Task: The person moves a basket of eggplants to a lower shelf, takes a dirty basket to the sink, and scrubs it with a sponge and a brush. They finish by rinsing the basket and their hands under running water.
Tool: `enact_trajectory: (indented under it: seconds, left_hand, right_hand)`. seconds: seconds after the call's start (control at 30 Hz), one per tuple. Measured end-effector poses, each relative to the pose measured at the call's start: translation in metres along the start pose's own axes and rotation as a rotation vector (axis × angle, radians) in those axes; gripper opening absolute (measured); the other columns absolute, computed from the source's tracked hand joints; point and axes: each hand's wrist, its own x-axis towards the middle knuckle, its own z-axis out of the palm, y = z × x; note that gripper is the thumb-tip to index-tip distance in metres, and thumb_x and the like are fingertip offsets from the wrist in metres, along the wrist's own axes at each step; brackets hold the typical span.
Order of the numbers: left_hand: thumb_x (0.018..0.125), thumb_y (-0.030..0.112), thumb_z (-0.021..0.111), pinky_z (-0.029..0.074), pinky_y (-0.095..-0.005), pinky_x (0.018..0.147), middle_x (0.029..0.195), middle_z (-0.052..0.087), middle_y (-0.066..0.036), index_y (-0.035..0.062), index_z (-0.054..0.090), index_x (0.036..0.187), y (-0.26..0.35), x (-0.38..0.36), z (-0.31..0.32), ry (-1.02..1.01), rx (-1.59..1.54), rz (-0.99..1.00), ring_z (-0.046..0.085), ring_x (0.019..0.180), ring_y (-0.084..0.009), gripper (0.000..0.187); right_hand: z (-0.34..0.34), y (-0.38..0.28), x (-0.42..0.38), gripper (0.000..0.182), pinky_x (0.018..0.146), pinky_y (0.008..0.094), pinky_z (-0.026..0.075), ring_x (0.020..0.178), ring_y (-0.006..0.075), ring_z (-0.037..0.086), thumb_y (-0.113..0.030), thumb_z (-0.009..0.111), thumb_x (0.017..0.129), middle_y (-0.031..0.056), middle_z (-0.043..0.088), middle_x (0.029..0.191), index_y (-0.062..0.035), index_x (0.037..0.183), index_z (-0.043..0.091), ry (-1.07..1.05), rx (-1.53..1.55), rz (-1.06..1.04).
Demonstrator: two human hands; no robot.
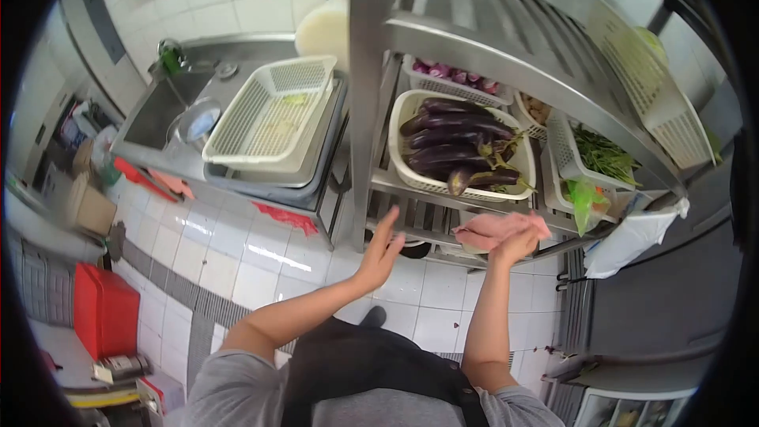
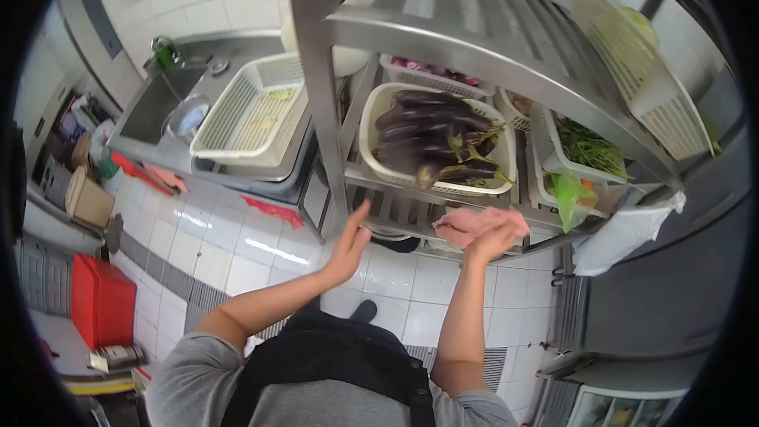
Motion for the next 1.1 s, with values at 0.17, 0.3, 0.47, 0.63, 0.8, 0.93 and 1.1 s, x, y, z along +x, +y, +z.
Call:
enact_trajectory:
  seconds: [0.17,0.3,0.47,0.63,0.8,0.93,1.1]
  left_hand:
    - [0.102,0.039,0.050,0.041,-0.0385,0.107,0.135,0.058,-0.018,0.0032,0.050,0.139,-0.074,-0.165,-0.129,-0.549,0.233,-0.661,0.052,0.130,-0.0270,0.052]
    - [0.090,0.040,0.064,0.049,-0.0431,0.097,0.119,0.066,-0.024,0.0006,0.060,0.126,-0.235,-0.397,-0.297,0.127,0.741,-1.140,0.062,0.114,-0.0378,0.054]
    - [0.092,0.023,0.055,0.043,-0.0398,0.102,0.126,0.061,-0.022,0.0011,0.060,0.126,-0.164,-0.550,-0.371,1.680,-0.072,-1.522,0.056,0.120,-0.0311,0.041]
    - [0.091,0.024,0.057,0.051,-0.0395,0.075,0.103,0.068,-0.016,0.0017,0.063,0.119,-0.168,-0.531,-0.414,1.349,-0.396,-1.423,0.066,0.082,-0.0271,0.037]
    - [0.085,0.023,0.071,0.050,-0.0355,0.063,0.087,0.068,-0.013,0.0012,0.068,0.109,-0.224,-0.485,-0.411,0.818,0.062,-1.221,0.063,0.071,-0.0201,0.033]
    - [0.084,0.029,0.072,0.050,-0.0331,0.062,0.079,0.066,-0.011,-0.0018,0.070,0.101,-0.256,-0.489,-0.428,0.587,0.149,-0.979,0.061,0.070,-0.0173,0.035]
    - [0.085,0.033,0.072,0.053,-0.0360,0.080,0.089,0.072,-0.015,-0.0036,0.070,0.105,-0.186,-0.446,-0.506,0.552,0.116,-1.370,0.068,0.086,-0.0229,0.042]
  right_hand:
    - [-0.039,-0.008,-0.053,0.027,0.078,0.0314,0.048,0.086,0.0183,0.058,-0.019,0.044,0.098,0.0071,0.062,0.091,0.0010,0.090,0.060,-0.275,-0.084,0.043]
    - [0.008,-0.055,-0.101,0.033,0.074,0.0332,0.048,0.076,0.0189,0.057,-0.023,0.047,0.098,0.0088,0.062,0.084,0.0000,0.077,0.058,-0.517,-0.082,-0.222]
    - [0.090,-0.109,-0.087,0.042,0.066,0.0321,0.047,0.057,0.0219,0.049,-0.035,0.062,0.097,0.0101,0.058,0.072,-0.0015,0.074,0.051,-0.333,0.200,-0.664]
    - [0.203,-0.092,-0.085,0.016,0.076,0.0370,0.050,0.083,0.0251,0.061,-0.015,0.064,0.089,0.0119,0.062,0.089,-0.0009,0.096,0.060,-0.314,0.009,-0.825]
    - [0.202,0.009,-0.045,0.037,0.094,0.0355,0.048,0.109,0.0322,0.062,0.000,0.063,0.079,0.0220,0.063,0.121,0.0028,0.116,0.064,-0.792,-0.800,-0.917]
    - [0.223,-0.065,-0.202,0.036,0.090,0.0503,0.061,0.110,0.0314,0.058,0.004,0.049,0.089,0.0187,0.045,0.131,0.0044,0.125,0.045,-0.227,-0.111,-0.608]
    - [0.269,-0.037,-0.357,0.034,0.103,0.0504,0.036,0.114,0.0328,0.055,-0.021,0.065,0.091,0.0155,0.058,0.119,-0.0029,0.119,0.058,-0.672,-0.596,-1.099]
